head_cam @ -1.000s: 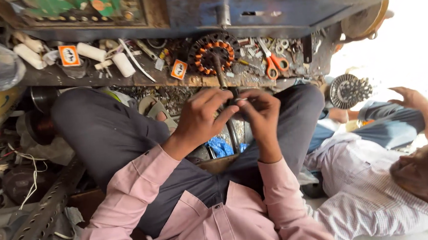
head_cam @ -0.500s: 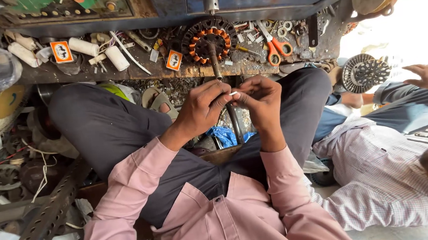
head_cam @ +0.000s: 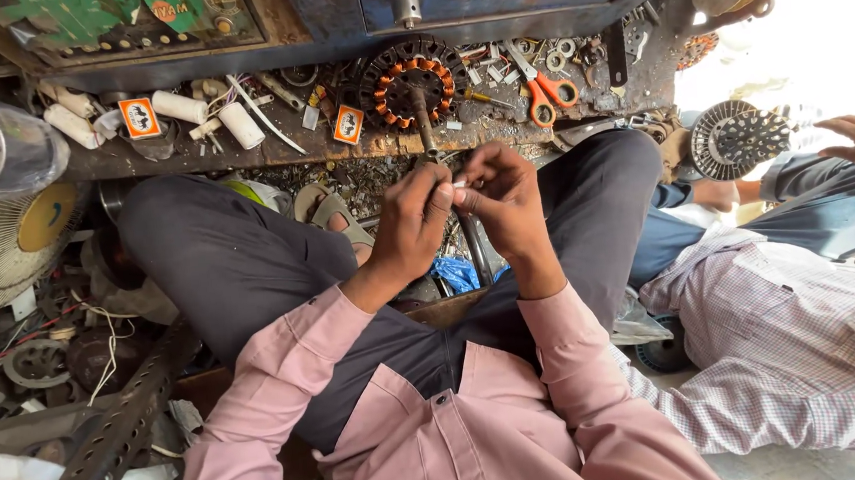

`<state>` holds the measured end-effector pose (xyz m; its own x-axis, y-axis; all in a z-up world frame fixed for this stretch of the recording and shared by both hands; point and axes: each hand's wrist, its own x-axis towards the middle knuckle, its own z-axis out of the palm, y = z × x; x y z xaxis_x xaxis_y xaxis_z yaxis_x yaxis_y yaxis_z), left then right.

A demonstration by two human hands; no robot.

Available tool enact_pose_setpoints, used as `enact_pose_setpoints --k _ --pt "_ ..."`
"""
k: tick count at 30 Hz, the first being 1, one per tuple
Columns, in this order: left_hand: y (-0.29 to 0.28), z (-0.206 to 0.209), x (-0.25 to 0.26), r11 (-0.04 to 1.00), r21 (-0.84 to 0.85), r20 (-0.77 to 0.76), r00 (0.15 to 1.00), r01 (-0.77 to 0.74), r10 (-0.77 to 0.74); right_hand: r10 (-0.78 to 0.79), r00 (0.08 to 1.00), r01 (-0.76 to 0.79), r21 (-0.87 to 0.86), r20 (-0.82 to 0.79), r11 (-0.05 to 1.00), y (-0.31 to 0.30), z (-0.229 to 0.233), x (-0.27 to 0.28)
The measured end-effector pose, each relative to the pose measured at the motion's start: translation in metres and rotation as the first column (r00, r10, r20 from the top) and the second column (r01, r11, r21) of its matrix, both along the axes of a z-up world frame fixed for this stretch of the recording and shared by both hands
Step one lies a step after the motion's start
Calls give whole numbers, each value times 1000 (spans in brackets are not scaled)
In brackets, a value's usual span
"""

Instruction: The person is repairing and assembling a ceiling fan motor stator, including wiring and housing adjustment.

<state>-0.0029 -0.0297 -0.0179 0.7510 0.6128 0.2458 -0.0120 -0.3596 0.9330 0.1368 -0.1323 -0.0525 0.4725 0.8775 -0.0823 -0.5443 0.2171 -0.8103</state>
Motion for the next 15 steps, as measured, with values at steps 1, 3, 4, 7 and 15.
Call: enact_pose_setpoints --k 1,3,4,7,15 --pt "-1 2 0 1000 5 1 1000 -4 4 4 1000 -4 5 1 1000 -1 9 -1" --pt "-2 6 -2 995 100 -64 998 15 -9 -36 987 45 -55 156 997 0 26 -4" --pt "-2 7 -2 994 106 -64 998 1 5 -23 987 31 -49 156 998 -4 25 -1" --pt "1 11 -11 955 297 -69 998 17 4 3 983 25 -149 185 989 -9 19 -2" --pt "88 107 10 707 605 253 930 -367 266 -152 960 200 -198 235 960 -17 -8 25"
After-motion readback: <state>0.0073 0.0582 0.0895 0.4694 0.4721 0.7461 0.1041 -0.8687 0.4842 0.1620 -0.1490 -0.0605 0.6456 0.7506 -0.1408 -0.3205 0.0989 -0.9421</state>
